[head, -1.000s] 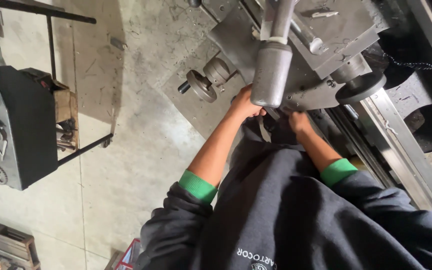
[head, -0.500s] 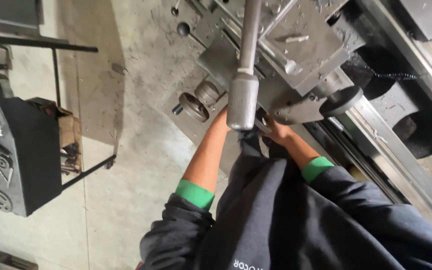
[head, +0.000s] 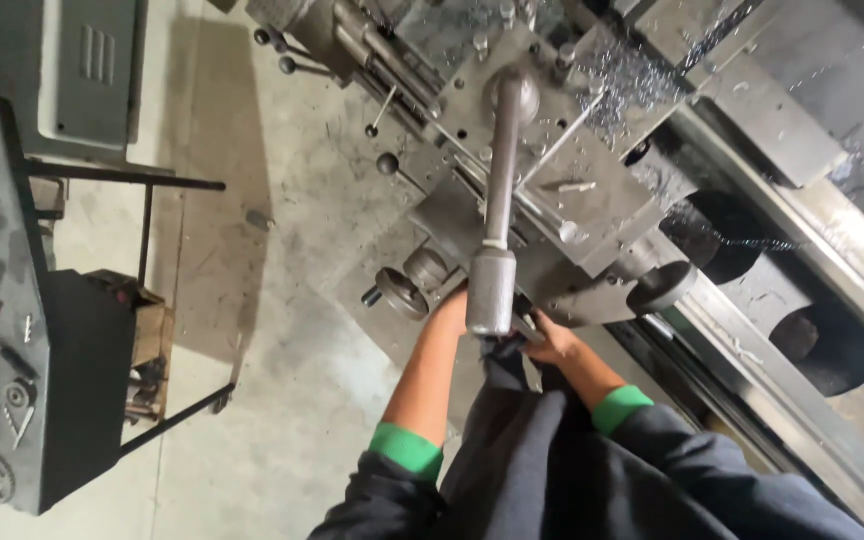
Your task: Machining a cylindrical metal part using a manual metal lathe.
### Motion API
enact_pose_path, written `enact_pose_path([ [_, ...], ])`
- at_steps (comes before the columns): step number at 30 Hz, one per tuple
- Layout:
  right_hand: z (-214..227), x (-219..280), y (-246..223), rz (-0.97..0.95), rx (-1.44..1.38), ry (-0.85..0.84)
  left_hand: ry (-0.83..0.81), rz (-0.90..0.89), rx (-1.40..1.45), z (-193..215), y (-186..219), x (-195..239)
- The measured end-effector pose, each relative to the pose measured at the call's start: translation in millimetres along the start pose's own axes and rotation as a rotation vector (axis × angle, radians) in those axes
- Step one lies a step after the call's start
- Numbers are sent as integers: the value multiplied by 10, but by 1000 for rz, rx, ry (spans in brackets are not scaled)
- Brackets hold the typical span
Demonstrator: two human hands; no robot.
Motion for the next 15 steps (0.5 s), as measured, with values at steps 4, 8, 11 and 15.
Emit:
enact_pose_path([
  [4,-183,-219,634,-468,-736,163,274,-457,-292,260,-37,-90],
  [8,-246,-37,475,-511,-609,203,699,-558,-703,-790,542,1256],
  [11,-546,86,-8,-369,-496,22,724,-503,-905,-1236,520,1677],
  [15,-1071,213,-769,-92,-377,-300,709,-750,-1150,-1511,534,1787],
])
Point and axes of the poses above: each hand's wrist, its own x-axis away from the middle knuckle, its own z-axis out of the back of the hand, y = z × x, the point moved 9 cm from there along -x, towards the middle knuckle, and after that the axes turned 13 degrees about x, right-handed, at the moved point
